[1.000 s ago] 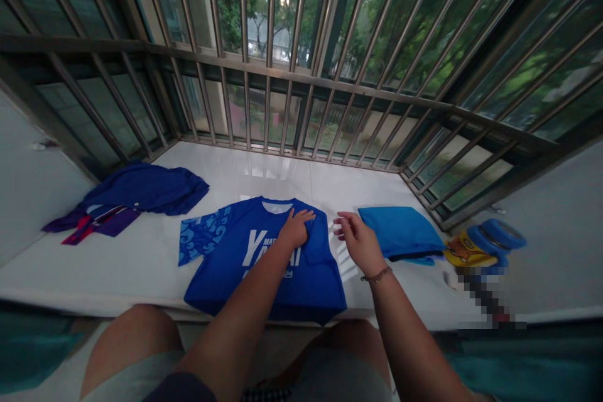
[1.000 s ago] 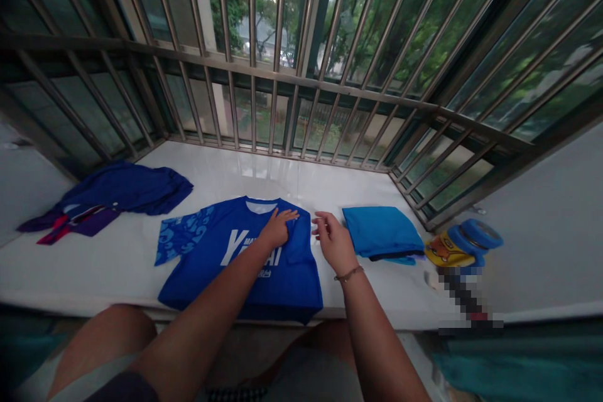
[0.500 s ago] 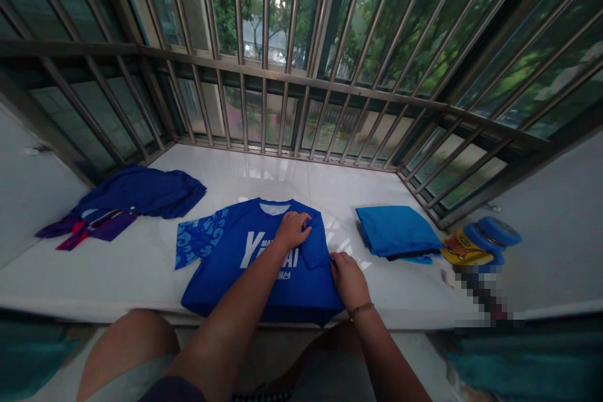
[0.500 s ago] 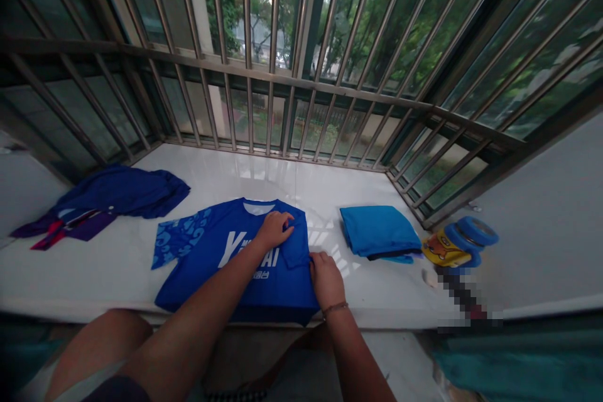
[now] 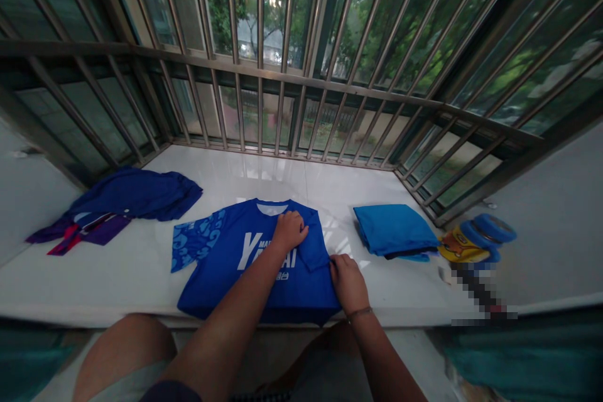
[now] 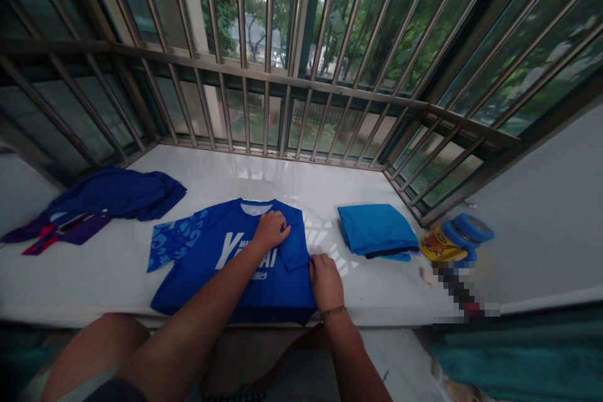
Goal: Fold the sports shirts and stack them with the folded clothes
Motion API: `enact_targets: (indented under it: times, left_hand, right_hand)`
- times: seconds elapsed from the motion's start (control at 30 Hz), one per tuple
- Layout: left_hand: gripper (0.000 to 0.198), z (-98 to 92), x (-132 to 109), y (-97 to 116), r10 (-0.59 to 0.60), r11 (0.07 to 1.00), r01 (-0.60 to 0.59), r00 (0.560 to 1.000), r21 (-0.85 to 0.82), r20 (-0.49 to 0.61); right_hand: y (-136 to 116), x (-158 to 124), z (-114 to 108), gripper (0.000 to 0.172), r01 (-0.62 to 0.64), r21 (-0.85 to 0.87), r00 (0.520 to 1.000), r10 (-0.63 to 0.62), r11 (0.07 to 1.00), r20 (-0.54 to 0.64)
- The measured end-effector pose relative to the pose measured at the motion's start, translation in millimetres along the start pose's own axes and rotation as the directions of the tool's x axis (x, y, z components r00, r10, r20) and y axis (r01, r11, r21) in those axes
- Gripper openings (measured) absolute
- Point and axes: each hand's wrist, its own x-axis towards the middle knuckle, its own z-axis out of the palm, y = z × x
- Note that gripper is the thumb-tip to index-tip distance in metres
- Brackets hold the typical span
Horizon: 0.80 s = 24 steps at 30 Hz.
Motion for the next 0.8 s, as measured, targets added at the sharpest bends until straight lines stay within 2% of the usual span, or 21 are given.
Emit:
enact_targets:
  times: [0.17, 0.3, 0.47, 0.57, 0.7, 0.8]
  left_hand:
    - [0.020, -1.6, 2, -3, -0.027, 0.999, 0.027, 0.999, -0.021, 0.021]
    - [0.013, -1.5, 3, -6, -0.062, 0.996, 0.063, 0.998, -0.069, 0.023]
    - [0.033, -6.5, 6, -11, -0.001, 0.990, 0.018, 0.993, -0.140, 0.115]
    - [0.035, -14.2, 8, -17, 0.020, 0.988, 0.002, 0.990, -0.153, 0.140]
    - [0.036, -23.3, 8, -22, 0.014, 0.996, -0.005, 0.995, -0.087, 0.102]
    - [0.038, -23.3, 5, -18, 0.054, 0.998, -0.053, 0.997, -0.018, 0.049]
  right_hand:
    - [2, -1, 3, 0.031, 0.001, -0.010, 1.000, -0.001, 1.000, -0.013]
    - [3, -3, 6, 0.031, 0.004, 0.016, 0.999, -0.004, 1.000, -0.036]
    - [5, -5, 11, 0.030, -0.019, 0.086, 0.995, 0.027, 0.996, -0.097]
    - [5, -6, 12, 0.029, -0.029, 0.118, 0.993, 0.042, 0.993, -0.111]
    - [3, -8, 11, 0.029, -0.020, 0.138, 0.991, 0.038, 0.990, -0.129]
    - [2, -8, 12, 0.032, 0.031, 0.166, 0.985, -0.002, 0.986, -0.173]
